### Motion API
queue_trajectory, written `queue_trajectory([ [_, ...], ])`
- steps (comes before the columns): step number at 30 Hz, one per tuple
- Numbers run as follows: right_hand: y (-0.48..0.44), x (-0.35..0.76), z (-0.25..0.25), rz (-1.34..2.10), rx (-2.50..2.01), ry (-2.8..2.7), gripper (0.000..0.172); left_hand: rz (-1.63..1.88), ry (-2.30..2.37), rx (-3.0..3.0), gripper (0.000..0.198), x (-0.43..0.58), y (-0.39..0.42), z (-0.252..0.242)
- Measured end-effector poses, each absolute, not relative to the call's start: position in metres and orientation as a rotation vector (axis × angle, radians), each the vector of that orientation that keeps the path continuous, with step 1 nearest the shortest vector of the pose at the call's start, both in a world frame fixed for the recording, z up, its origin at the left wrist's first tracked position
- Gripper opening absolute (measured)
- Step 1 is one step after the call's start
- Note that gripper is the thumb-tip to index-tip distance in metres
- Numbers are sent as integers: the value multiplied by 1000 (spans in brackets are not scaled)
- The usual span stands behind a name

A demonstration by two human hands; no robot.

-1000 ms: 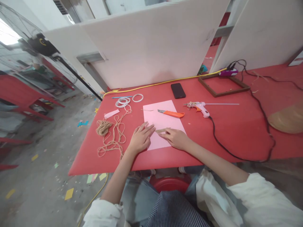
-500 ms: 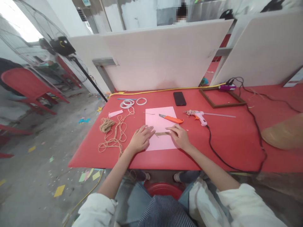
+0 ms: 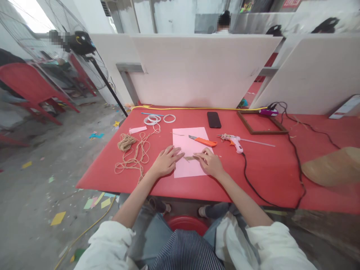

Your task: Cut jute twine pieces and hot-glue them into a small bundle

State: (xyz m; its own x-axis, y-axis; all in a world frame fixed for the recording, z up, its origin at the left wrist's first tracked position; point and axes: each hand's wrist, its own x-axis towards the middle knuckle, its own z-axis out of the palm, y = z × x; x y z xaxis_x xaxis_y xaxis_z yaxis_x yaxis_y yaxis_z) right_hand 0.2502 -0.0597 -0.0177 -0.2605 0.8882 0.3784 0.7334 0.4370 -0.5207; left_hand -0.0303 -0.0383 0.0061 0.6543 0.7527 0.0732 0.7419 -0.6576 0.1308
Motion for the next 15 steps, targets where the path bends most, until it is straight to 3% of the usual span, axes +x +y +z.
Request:
queue_trajectory([
  [7, -59, 256, -13, 300, -1379, -1902, 35, 533, 1380, 2645, 47, -29, -56, 13],
  [15, -57, 260, -18, 215, -1605, -2066, 37, 241, 1435, 2665, 56, -8, -80, 7],
])
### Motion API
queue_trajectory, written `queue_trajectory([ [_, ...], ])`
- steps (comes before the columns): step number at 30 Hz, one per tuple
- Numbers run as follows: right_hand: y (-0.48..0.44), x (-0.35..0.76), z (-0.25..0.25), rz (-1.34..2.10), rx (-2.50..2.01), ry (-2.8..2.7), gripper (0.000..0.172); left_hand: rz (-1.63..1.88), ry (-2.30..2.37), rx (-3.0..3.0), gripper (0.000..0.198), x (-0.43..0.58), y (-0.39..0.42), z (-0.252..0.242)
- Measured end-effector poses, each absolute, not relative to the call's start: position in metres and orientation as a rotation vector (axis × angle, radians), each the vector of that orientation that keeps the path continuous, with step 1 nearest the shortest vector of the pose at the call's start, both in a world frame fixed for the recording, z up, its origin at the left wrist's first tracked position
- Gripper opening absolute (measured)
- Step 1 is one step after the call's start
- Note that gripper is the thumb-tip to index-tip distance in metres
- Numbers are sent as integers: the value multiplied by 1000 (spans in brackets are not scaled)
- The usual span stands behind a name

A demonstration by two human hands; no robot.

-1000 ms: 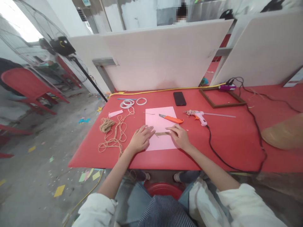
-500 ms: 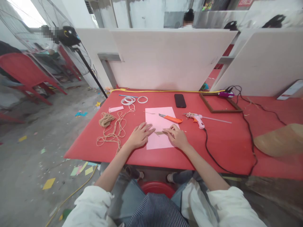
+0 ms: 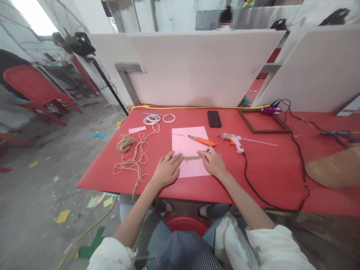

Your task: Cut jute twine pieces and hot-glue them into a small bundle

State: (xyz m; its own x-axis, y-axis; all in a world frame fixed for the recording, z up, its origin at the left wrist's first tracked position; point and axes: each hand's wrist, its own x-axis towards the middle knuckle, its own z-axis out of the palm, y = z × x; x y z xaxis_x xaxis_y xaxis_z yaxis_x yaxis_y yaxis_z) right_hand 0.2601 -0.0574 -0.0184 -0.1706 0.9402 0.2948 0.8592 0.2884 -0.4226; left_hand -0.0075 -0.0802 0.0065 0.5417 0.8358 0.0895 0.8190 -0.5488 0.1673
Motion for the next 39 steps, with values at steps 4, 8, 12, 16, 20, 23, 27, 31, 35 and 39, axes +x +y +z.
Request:
queue_trajectory([
  [4, -57, 261, -16, 272, -1644, -2080, 37, 199, 1378, 2702, 54, -10, -69, 10],
  [8, -57, 260, -15, 307, -1659, -2078, 37, 156, 1317, 2742, 55, -16, -61, 16],
  [12, -58, 258, -13, 326, -1678, -2086, 37, 145, 1261, 2752, 54, -23, -56, 15],
  [16, -59, 258, -11, 346, -1709, -2102, 39, 155, 1241, 2742, 54, -26, -53, 10],
  [20, -59, 257, -11, 357, -1724, -2099, 41, 173, 1233, 2722, 55, -26, -51, 9],
  [23, -59, 256, -9, 339, -1757, -2095, 41, 179, 1217, 2711, 55, -25, -51, 9],
  [27, -59, 254, -7, 325, -1782, -2099, 41, 194, 1199, 2691, 57, -24, -51, 10],
  [31, -59, 254, -7, 358, -1767, -2073, 42, 199, 1195, 2674, 57, -25, -50, 11],
  [35, -58, 255, -7, 390, -1773, -2042, 42, 235, 1176, 2668, 58, -25, -50, 11],
  [39, -58, 255, -7, 395, -1793, -2029, 43, 241, 1175, 2664, 59, -25, -49, 9],
])
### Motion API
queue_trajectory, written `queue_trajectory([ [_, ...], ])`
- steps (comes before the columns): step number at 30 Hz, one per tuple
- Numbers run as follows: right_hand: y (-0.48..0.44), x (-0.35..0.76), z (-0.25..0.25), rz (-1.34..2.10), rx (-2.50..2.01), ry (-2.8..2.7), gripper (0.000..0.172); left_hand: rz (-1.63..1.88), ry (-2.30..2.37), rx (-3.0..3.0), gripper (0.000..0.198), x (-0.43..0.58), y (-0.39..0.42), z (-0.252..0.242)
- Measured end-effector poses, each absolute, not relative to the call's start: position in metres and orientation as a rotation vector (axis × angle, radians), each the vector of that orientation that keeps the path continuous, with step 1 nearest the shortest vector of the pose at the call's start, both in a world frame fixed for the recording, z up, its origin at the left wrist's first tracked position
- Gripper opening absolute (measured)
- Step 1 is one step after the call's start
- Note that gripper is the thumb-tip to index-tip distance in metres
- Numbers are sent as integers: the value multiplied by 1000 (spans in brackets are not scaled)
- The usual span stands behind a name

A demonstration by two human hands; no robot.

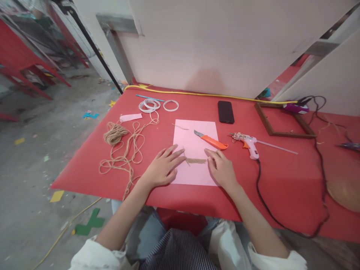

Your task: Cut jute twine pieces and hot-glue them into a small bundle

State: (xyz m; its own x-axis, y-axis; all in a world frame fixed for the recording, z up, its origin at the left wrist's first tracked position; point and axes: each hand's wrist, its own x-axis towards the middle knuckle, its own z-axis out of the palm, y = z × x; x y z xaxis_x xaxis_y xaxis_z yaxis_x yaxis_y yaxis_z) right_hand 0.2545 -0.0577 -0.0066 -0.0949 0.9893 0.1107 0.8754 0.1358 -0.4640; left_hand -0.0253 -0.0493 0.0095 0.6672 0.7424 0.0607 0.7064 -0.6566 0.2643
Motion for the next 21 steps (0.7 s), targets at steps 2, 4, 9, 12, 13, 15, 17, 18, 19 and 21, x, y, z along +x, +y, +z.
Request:
queue_trajectory([
  [2, -57, 254, -6, 399, -1805, -2028, 44, 239, 1180, 2662, 60, -25, -49, 9],
  [4, -57, 253, -7, 405, -1808, -2029, 44, 238, 1184, 2659, 59, -25, -49, 9],
  [9, -56, 257, -7, 431, -1785, -1999, 43, 228, 1181, 2662, 59, -25, -49, 9],
  [12, -51, 255, 1, 477, -1746, -2043, 42, 226, 1185, 2669, 59, -25, -49, 10],
  [13, -48, 252, 5, 484, -1731, -2093, 42, 229, 1187, 2673, 59, -25, -49, 10],
  [15, -40, 242, 13, 472, -1697, -2236, 43, 232, 1187, 2684, 58, -25, -49, 10],
  [17, -31, 229, 18, 450, -1636, -2369, 43, 234, 1184, 2698, 57, -25, -49, 9],
  [18, -26, 222, 18, 439, -1608, -2405, 43, 235, 1181, 2703, 57, -25, -49, 8],
  [19, -22, 216, 17, 428, -1587, -2425, 43, 235, 1178, 2706, 57, -25, -48, 8],
  [21, -17, 206, 12, 414, -1563, -2443, 43, 234, 1176, 2707, 57, -26, -48, 7],
])
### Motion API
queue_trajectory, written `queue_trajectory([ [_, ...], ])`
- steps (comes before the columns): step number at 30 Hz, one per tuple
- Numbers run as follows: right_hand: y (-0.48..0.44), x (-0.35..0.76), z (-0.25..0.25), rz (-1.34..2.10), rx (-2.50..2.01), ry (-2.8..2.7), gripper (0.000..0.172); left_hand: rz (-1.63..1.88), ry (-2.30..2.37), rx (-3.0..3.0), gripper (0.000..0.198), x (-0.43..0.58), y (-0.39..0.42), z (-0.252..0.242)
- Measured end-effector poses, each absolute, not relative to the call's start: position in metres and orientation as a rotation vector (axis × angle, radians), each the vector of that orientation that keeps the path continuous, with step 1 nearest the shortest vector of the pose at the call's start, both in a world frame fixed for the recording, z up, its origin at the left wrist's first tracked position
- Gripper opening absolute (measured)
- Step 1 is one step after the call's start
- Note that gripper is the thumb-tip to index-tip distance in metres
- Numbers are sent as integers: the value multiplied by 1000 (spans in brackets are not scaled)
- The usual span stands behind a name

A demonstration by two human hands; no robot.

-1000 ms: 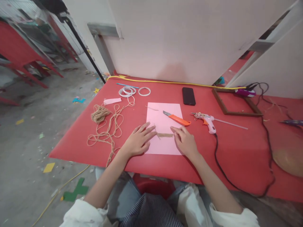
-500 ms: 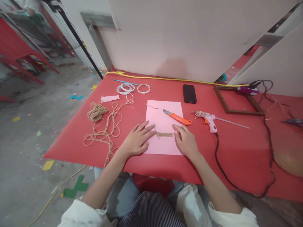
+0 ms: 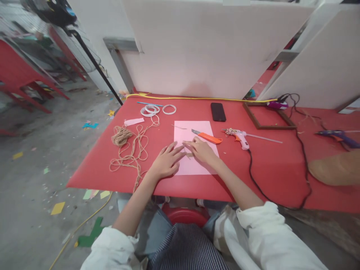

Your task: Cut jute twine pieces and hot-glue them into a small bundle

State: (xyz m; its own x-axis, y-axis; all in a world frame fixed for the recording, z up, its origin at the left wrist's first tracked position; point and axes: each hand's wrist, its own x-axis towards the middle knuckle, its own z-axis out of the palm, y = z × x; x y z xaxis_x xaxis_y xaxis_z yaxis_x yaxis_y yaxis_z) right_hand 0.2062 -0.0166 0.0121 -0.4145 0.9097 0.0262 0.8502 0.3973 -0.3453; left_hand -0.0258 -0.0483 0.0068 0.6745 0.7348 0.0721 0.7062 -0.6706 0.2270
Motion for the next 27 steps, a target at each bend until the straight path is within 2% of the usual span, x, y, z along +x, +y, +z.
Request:
queue_trajectory([
  [10, -15, 198, 6, 354, -1627, -2458, 42, 301, 1173, 2691, 54, -28, -47, 3],
  [16, -10, 199, 11, 384, -1619, -2492, 44, 460, 1362, 2606, 55, -24, -52, 11],
  [23, -6, 204, 7, 424, -1542, -2480, 44, 193, 1323, 2666, 61, -4, -71, 14],
  [27, -4, 205, 5, 420, -1524, -2506, 45, 153, 1361, 2677, 61, -2, -74, 13],
])
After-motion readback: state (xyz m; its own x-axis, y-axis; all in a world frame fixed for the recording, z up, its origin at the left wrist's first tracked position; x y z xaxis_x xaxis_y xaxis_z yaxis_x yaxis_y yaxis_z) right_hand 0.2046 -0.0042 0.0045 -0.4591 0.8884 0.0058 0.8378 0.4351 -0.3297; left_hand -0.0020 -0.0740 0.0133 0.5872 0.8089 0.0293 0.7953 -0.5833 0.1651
